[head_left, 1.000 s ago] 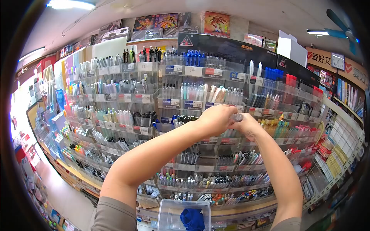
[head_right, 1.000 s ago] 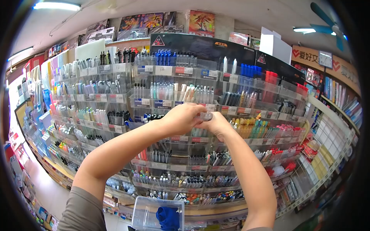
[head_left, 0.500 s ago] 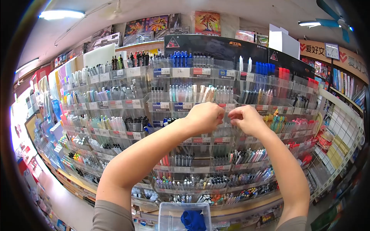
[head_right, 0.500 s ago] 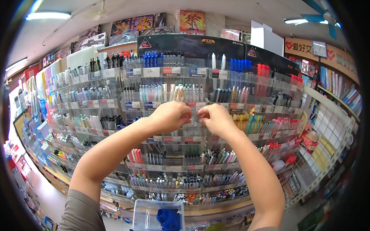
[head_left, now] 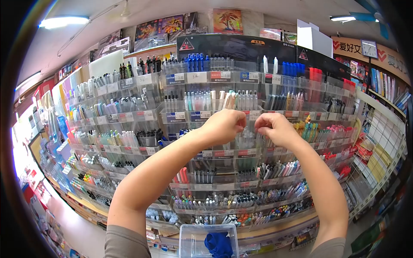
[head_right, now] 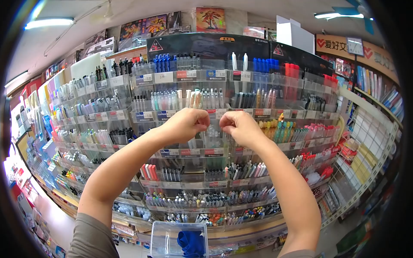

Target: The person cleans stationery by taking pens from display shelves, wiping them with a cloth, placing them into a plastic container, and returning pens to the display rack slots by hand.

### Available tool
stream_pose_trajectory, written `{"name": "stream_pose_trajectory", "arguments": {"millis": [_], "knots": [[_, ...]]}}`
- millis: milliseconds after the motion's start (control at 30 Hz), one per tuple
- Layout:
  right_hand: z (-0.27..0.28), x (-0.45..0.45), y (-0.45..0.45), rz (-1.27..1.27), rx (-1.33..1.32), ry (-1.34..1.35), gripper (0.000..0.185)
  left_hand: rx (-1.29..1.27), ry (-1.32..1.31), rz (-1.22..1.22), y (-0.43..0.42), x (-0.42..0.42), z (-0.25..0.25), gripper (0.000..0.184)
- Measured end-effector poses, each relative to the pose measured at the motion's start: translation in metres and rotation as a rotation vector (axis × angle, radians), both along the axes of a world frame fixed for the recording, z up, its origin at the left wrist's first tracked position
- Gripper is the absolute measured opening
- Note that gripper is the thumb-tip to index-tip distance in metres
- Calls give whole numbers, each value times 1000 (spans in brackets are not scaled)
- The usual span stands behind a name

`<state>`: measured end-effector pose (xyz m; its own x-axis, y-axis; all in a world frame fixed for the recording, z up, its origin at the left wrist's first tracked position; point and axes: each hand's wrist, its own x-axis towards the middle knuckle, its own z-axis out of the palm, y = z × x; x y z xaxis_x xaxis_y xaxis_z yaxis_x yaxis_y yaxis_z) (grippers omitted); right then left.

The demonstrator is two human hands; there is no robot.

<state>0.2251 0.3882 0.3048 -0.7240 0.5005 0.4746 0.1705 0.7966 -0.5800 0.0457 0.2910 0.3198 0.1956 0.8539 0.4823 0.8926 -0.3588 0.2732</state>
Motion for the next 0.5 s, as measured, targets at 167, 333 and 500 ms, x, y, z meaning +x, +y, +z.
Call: {"name": "stream_pose_trajectory", "arguments": {"millis": [167, 333, 500], "knots": [[9, 10, 5, 124, -136, 75, 11, -46, -133, -97, 2, 0, 3, 7], [17, 15, 5, 176, -156, 89, 11, -61, -143, -73, 2, 4, 5, 10], [16, 15, 1, 177, -82, -20, 14, -19, -116, -8, 2, 9, 5, 15]]}}
